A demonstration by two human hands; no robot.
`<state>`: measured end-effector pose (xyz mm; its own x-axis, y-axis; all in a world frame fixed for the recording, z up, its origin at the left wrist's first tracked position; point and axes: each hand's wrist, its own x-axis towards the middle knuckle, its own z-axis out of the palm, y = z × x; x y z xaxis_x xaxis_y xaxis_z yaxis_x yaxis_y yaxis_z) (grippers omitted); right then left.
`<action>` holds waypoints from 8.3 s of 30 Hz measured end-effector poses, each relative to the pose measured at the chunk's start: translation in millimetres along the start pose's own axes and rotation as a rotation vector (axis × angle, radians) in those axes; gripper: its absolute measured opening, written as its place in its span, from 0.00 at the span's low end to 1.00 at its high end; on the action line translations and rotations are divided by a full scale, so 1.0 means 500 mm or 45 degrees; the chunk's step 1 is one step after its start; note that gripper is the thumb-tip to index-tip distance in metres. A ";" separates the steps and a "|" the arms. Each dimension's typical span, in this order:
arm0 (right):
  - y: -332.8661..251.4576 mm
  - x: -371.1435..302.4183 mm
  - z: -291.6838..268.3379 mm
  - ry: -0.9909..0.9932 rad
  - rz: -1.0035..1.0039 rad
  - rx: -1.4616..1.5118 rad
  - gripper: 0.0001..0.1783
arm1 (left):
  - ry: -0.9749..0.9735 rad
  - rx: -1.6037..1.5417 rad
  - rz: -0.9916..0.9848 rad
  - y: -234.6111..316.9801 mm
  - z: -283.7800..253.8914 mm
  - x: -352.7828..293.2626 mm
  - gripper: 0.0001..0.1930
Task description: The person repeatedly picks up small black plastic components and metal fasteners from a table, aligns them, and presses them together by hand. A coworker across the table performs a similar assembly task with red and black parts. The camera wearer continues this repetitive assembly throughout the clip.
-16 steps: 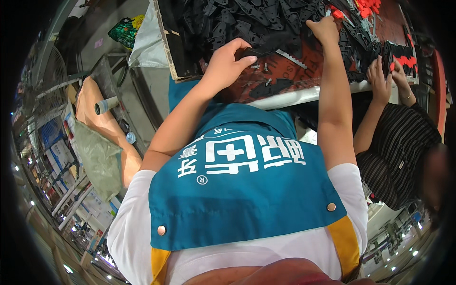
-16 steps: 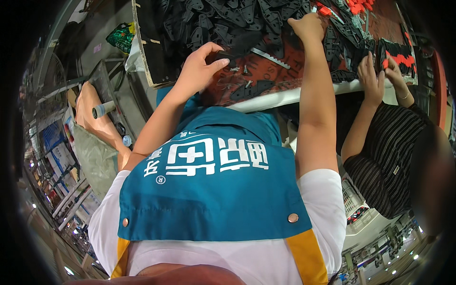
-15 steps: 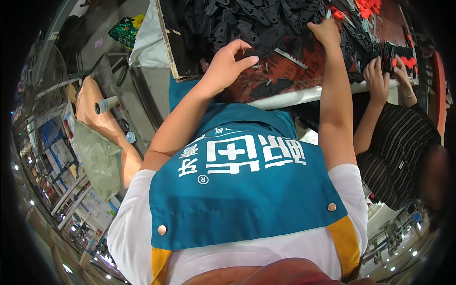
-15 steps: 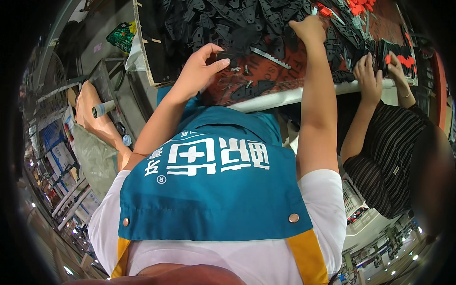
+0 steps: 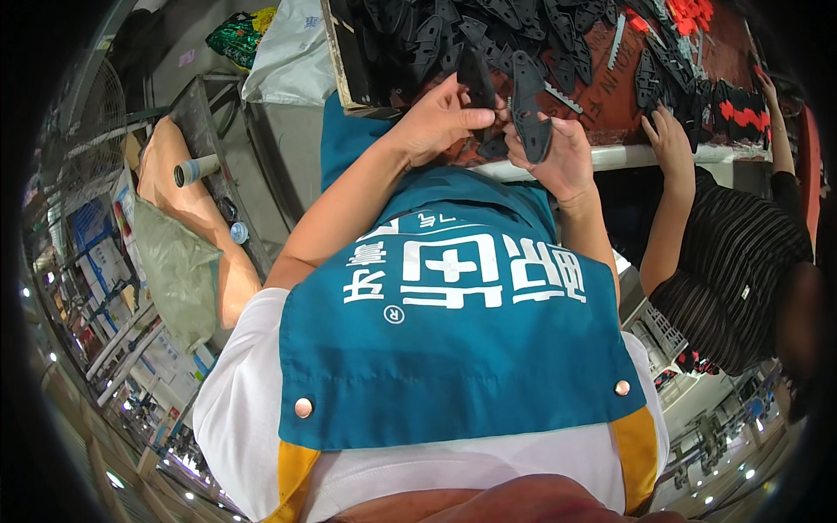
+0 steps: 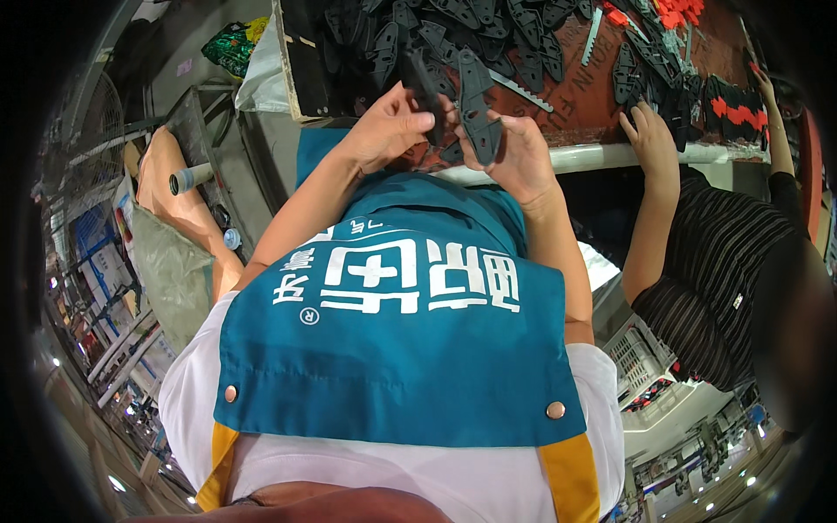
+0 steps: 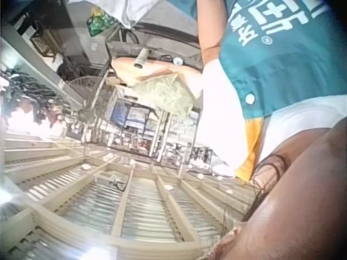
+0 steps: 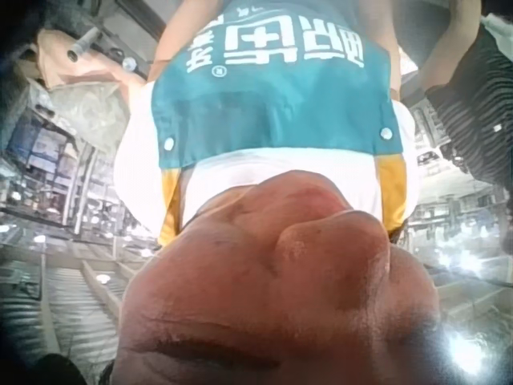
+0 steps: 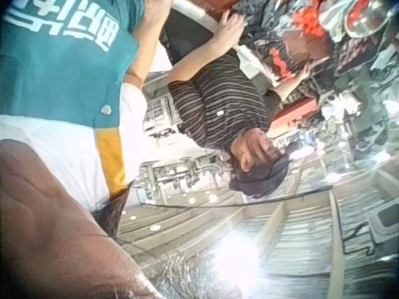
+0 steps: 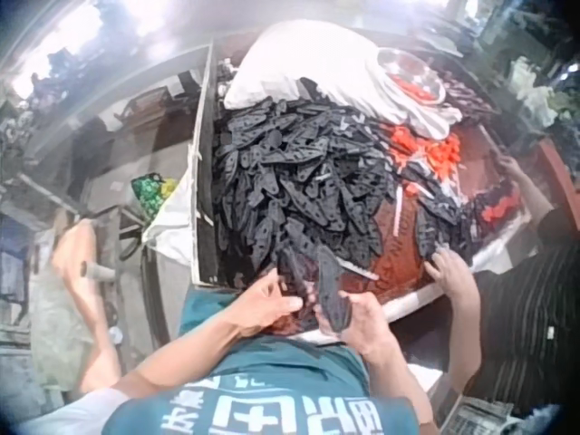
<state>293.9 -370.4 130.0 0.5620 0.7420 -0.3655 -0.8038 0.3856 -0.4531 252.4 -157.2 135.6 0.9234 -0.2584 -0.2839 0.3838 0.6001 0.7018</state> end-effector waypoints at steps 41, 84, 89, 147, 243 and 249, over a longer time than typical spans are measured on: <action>0.001 0.110 -0.032 0.674 -0.449 -2.699 0.11 | 0.494 0.176 -0.095 -0.005 -0.014 -0.041 0.24; 0.014 0.039 0.086 0.407 -0.659 -1.116 0.07 | 0.310 1.093 0.232 -0.011 0.003 -0.049 0.10; -0.019 0.040 0.053 -0.053 -0.241 -0.123 0.10 | 0.339 1.088 0.350 0.004 0.006 -0.049 0.10; 0.007 0.052 0.061 0.281 -0.301 -0.193 0.11 | 0.332 -0.001 -0.096 0.016 0.013 -0.068 0.14; 0.029 0.045 0.017 0.178 -0.112 -0.536 0.09 | 0.339 1.426 0.478 -0.012 0.002 0.009 0.09; 0.015 0.040 0.016 0.245 -0.168 -0.581 0.07 | 0.253 1.401 0.429 0.001 0.014 0.002 0.09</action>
<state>297.5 -348.4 126.0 0.7134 0.5720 -0.4048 -0.5804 0.1587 -0.7987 253.3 -162.3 140.3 0.9995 -0.0300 -0.0040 -0.0080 -0.3896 0.9209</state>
